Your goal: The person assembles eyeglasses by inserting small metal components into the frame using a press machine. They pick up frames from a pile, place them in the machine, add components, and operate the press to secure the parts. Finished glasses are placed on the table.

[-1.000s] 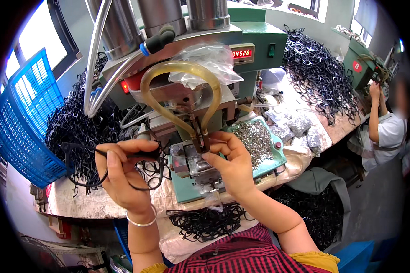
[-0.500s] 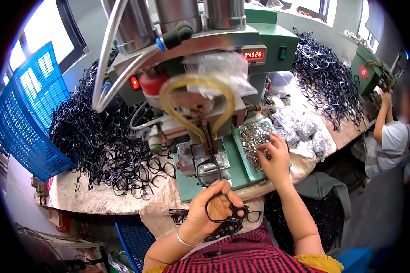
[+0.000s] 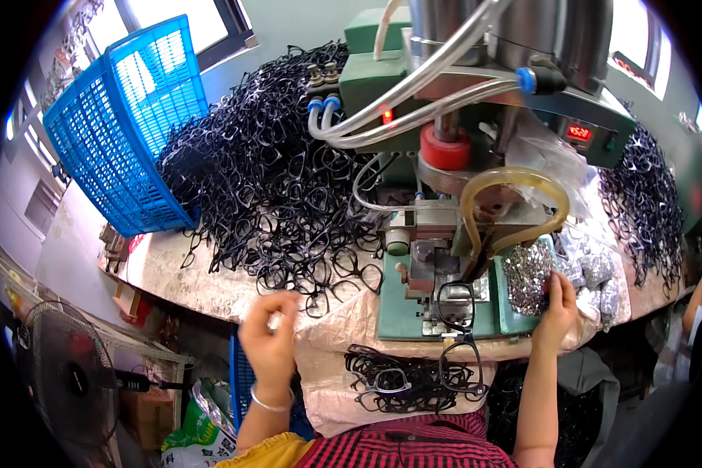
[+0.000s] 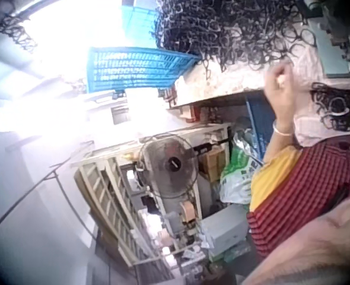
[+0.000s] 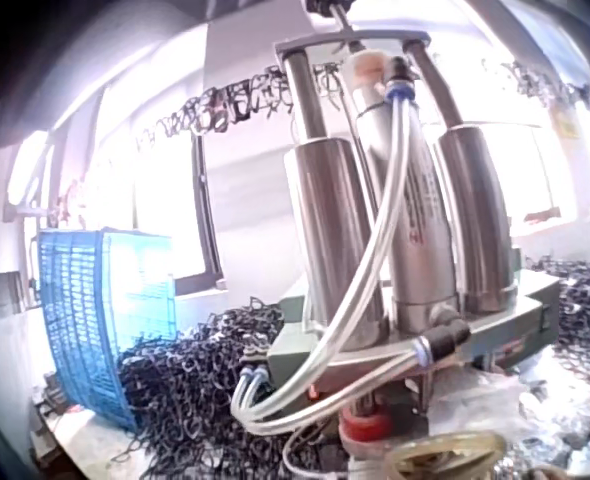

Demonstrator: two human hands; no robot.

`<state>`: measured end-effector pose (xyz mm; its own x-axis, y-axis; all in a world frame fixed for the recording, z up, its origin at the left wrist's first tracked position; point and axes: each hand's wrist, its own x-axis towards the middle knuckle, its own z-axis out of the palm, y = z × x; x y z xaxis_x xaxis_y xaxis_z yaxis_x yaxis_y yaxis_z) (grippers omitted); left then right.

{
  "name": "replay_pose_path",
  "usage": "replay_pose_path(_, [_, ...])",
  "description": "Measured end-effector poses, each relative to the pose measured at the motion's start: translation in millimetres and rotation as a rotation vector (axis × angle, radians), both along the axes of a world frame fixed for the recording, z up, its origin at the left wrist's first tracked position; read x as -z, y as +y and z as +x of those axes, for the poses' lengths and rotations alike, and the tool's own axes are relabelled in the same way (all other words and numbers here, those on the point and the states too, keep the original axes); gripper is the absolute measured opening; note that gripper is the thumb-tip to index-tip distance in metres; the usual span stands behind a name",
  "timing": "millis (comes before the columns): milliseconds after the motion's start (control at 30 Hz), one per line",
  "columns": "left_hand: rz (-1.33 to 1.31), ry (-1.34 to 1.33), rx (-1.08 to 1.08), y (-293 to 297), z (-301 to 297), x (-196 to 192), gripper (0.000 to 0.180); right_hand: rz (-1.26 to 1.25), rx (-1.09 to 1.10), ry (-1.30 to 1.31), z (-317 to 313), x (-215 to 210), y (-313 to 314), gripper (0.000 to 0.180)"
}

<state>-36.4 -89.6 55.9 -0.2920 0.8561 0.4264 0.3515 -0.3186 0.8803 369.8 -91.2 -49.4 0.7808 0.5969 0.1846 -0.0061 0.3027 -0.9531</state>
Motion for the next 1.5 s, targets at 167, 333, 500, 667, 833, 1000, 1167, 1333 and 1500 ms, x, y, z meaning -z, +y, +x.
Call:
replay_pose_path(167, [0.292, 0.634, -0.065, 102.2, -2.3, -4.7, 0.019, -0.011, -0.172, -0.123, -33.2, -23.5, 32.5, 0.012])
replay_pose_path(333, [0.008, 0.867, -0.106, 164.9, 14.3, 74.7, 0.036, -0.116, -0.127, -0.412, -44.5, -38.0, 16.3, 0.013])
replay_pose_path(500, [0.203, 0.355, -0.071, 189.0, -26.9, 89.6, 0.034, -0.259, 0.141, -0.767, -10.8, -33.5, -54.1, 0.013])
replay_pose_path(667, [-0.361, 0.578, -0.158, 158.0, -59.5, 59.9, 0.073, -0.278, 0.099, -0.722, 3.8, -33.0, -81.7, 0.012])
replay_pose_path(833, [-0.119, 0.846, -0.306, 129.4, -45.7, 47.9, 0.055, -0.047, -0.271, -0.782, -54.6, -89.1, -15.0, 0.018])
replay_pose_path(1000, [0.095, 0.592, -0.34, 111.8, -28.0, 55.5, 0.047, 0.036, -0.395, -0.364, -97.7, -85.8, 24.3, 0.036])
replay_pose_path(1167, [0.288, 0.708, -0.258, 119.4, -35.7, 67.4, 0.036, 0.079, -0.436, -0.112, -107.8, -81.8, 19.3, 0.045])
replay_pose_path(1333, [0.534, 0.491, -0.08, 126.4, -27.6, 59.5, 0.032, 0.139, -0.555, -0.054, -117.8, -94.0, 21.0, 0.046])
replay_pose_path(1500, [0.784, 0.266, 0.296, 41.7, 31.4, -8.0, 0.012, 0.066, -0.574, -0.032, -118.9, -112.3, 2.6, 0.053])
